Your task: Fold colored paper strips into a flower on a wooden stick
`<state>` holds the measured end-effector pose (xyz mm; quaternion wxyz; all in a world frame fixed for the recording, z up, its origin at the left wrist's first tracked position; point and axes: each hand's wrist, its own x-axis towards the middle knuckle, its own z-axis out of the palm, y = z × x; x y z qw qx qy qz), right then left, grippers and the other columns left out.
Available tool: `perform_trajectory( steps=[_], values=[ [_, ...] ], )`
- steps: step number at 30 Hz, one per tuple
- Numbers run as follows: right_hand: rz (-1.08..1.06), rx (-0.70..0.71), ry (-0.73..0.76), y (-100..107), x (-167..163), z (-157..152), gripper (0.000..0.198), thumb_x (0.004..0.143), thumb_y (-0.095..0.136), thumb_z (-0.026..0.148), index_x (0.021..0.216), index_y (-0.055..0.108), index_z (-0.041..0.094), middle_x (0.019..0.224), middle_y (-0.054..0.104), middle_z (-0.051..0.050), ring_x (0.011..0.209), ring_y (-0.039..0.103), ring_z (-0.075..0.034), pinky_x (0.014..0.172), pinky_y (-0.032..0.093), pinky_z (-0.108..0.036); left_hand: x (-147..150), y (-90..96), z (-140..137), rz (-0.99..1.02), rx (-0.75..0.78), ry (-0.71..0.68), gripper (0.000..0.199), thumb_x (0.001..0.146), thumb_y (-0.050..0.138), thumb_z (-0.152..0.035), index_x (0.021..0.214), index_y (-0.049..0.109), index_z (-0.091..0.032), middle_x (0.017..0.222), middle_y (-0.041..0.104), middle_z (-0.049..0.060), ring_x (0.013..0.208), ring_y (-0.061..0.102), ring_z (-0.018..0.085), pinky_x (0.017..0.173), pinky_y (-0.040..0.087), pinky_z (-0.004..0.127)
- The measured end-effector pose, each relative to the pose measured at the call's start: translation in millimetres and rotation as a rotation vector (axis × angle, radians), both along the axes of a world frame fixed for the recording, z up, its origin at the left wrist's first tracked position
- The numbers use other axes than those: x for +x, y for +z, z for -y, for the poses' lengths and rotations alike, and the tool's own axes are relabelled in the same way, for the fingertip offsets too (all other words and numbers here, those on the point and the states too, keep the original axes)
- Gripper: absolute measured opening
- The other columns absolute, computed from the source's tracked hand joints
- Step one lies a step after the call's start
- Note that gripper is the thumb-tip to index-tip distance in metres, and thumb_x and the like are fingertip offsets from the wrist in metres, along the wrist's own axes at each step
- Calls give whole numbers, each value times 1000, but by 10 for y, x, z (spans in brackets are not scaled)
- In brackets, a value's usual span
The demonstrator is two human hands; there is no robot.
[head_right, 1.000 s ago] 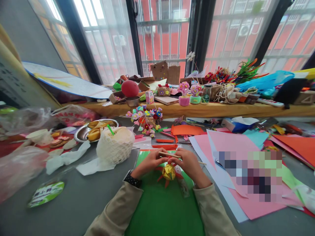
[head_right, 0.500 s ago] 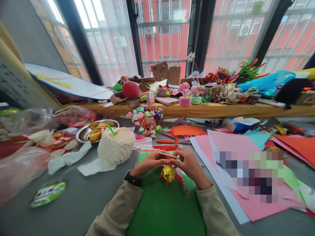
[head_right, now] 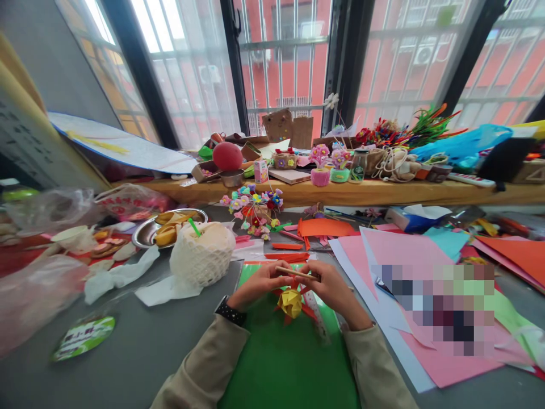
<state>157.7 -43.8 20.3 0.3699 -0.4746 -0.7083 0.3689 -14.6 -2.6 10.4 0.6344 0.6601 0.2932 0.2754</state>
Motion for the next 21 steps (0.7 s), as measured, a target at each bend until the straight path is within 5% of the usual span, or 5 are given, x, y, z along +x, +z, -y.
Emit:
perform_trajectory(
  steps=[21],
  values=[
    [109, 105, -7, 32, -6, 3, 28, 76, 47, 42, 69, 55, 17, 67, 51, 0, 61, 51, -11, 54, 43, -22, 8, 53, 43, 4, 30, -10, 34, 59, 64, -36, 78, 48, -14, 68, 47, -3, 57, 45, 6, 51, 34, 17]
  ],
)
